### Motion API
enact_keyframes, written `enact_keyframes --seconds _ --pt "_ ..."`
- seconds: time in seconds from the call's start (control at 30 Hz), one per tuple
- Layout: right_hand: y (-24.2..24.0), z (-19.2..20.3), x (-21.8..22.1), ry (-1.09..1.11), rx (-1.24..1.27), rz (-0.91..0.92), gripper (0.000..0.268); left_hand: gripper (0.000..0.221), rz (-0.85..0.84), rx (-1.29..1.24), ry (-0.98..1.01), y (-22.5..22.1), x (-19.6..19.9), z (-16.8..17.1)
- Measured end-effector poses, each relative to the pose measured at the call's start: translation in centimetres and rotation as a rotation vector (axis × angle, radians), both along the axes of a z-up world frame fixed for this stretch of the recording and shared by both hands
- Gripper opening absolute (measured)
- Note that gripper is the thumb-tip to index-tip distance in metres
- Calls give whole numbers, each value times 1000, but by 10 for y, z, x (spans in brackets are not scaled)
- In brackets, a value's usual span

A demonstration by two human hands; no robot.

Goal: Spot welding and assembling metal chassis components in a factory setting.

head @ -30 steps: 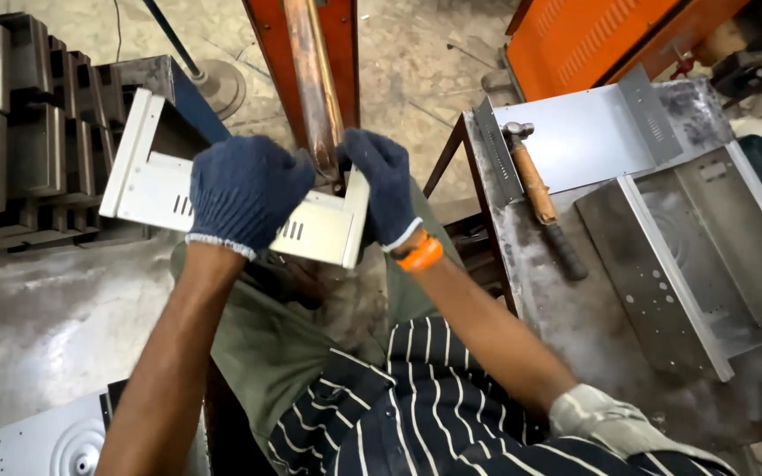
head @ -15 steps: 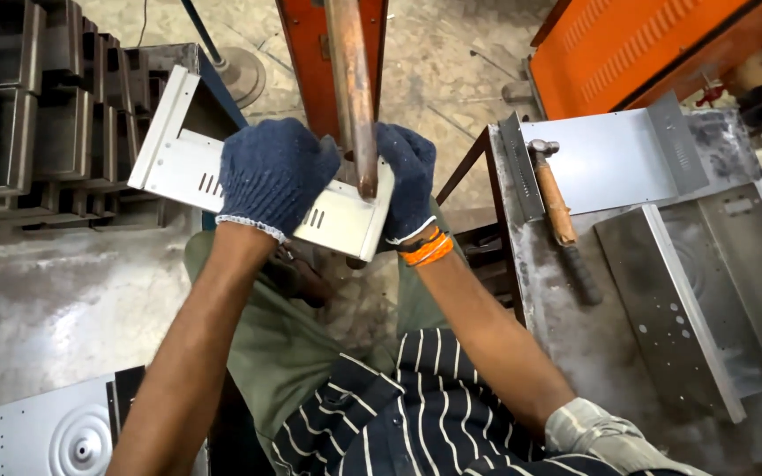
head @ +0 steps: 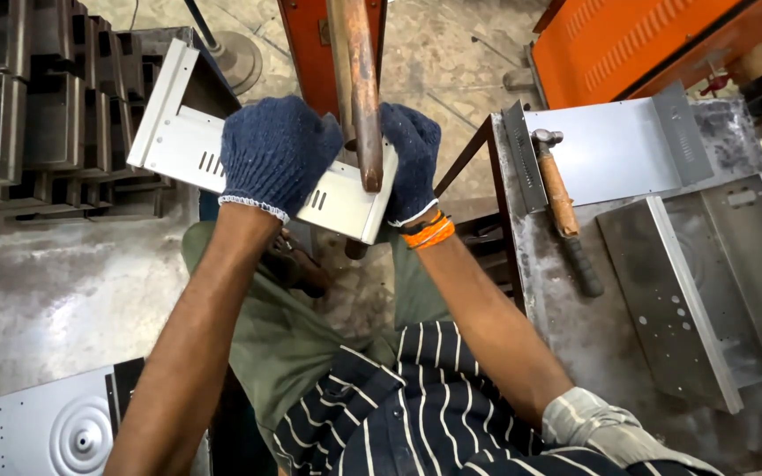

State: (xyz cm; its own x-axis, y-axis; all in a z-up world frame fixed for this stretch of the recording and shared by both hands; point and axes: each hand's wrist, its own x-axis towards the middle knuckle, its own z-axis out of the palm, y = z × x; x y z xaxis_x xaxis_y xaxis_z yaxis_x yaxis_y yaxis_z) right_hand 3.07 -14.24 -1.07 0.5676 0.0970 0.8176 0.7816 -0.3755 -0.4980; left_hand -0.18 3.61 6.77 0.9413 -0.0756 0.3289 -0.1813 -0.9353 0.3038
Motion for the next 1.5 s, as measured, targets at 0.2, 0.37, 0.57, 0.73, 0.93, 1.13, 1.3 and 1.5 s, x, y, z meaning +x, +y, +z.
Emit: enact_keyframes --seconds 0.2,0.37,0.57,0.73,0.93,1.13,1.3,1.5 --pt "0 -9 2 40 21 -7 22 45 8 34 -58 0 1 -3" --pt "-1 -15 -4 93 91 8 12 42 -9 46 -56 -3 -4 -3" --pt "-4 -33 -3 140 130 42 11 40 -22 26 -93 -3 -8 -10" --pt "-2 -12 2 243 86 15 6 40 -23 -9 -70 -1 -2 2" --pt "-7 -16 26 -80 -10 -84 17 41 48 -6 -26 -7 17 -3" --pt "-10 -25 49 68 233 86 14 37 5 -22 -199 -9 39 -15" --pt "-3 -3 44 -36 192 135 22 36 2 -35 -206 -9 40 -12" --pt "-14 -20 44 640 583 439 32 35 18 -40 -124 -12 41 -15"
